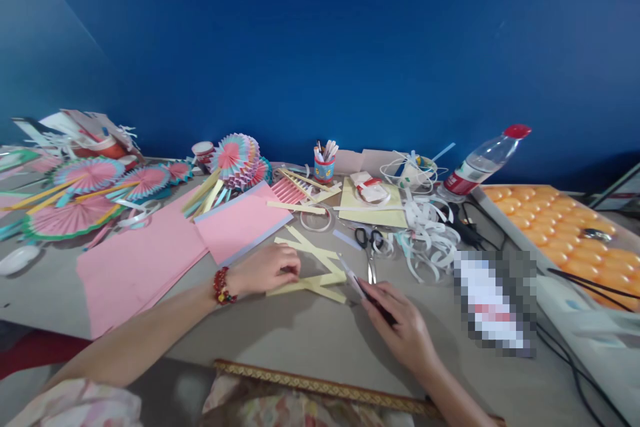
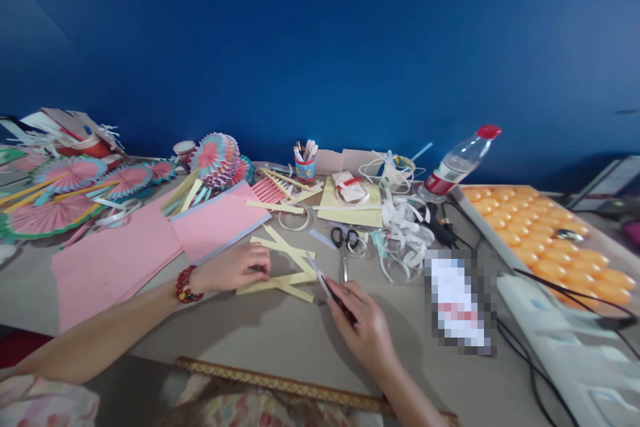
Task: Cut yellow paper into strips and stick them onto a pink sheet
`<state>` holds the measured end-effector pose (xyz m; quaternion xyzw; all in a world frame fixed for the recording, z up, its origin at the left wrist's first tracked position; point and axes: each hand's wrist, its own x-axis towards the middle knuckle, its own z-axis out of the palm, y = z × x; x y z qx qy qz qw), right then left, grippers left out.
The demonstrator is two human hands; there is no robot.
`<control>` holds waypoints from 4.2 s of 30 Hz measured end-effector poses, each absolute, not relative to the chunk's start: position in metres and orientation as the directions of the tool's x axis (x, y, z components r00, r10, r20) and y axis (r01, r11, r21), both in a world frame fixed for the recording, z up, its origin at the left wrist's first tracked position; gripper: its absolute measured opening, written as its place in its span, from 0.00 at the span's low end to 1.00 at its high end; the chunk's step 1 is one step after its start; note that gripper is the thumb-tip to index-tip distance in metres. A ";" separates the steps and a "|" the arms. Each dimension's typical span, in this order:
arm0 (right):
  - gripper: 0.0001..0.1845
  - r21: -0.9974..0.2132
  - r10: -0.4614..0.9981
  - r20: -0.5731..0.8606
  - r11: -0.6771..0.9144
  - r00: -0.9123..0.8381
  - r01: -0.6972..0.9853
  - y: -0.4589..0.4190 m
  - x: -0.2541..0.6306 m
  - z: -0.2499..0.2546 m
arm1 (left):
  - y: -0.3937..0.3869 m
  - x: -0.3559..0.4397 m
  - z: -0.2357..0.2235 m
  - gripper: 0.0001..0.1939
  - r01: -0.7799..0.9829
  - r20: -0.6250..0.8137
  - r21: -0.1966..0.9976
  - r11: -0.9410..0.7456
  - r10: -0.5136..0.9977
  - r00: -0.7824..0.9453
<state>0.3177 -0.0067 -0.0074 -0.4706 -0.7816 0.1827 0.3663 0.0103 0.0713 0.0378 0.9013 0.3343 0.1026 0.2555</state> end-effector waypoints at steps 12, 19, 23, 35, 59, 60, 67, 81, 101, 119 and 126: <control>0.16 -0.635 0.856 0.443 0.509 -0.265 0.581 -0.006 0.320 -0.010 | 0.078 0.020 0.040 0.11 0.641 0.259 0.379 -0.667 0.742 0.618; 0.16 -0.637 0.857 0.451 0.505 -0.250 0.582 -0.007 0.320 -0.011 | 0.050 0.023 0.032 0.12 0.670 0.003 0.343 -0.659 0.714 0.700; 0.16 -0.646 0.856 0.463 0.503 -0.229 0.575 -0.007 0.321 -0.013 | 0.054 0.022 0.039 0.04 0.579 0.024 0.347 -0.738 0.625 0.781; 0.15 -0.654 0.866 0.454 0.485 -0.212 0.581 -0.006 0.321 -0.013 | 0.059 0.014 0.044 0.10 0.589 0.141 0.339 -0.734 0.658 0.739; 0.19 -0.528 0.856 0.260 0.513 -0.446 0.677 -0.008 0.322 0.005 | 0.042 0.023 0.010 0.11 0.610 0.162 0.326 -0.723 0.678 0.717; 0.19 -0.517 0.856 0.254 0.514 -0.451 0.685 -0.008 0.323 0.005 | 0.042 0.022 0.009 0.11 0.609 0.166 0.329 -0.722 0.679 0.715; 0.18 -0.462 0.838 0.232 0.542 -0.495 0.702 -0.013 0.327 0.003 | 0.042 0.021 0.005 0.11 0.607 0.190 0.346 -0.716 0.687 0.701; 0.19 -0.392 0.816 0.158 0.569 -0.557 0.723 -0.016 0.324 0.004 | 0.041 0.019 0.005 0.16 0.629 0.159 0.318 -0.710 0.694 0.703; 0.20 -0.287 0.744 0.191 0.666 -0.640 0.689 -0.012 0.319 0.011 | 0.041 0.020 0.010 0.44 0.410 0.033 0.267 -0.872 0.433 0.901; 0.19 -0.241 0.733 0.167 0.679 -0.660 0.693 -0.013 0.292 0.007 | 0.041 0.019 0.008 0.45 0.401 0.033 0.259 -0.879 0.423 0.906; 0.19 -0.225 0.745 0.154 0.666 -0.649 0.711 -0.014 0.285 0.007 | 0.045 0.015 0.011 0.45 0.395 0.023 0.300 -0.868 0.421 0.907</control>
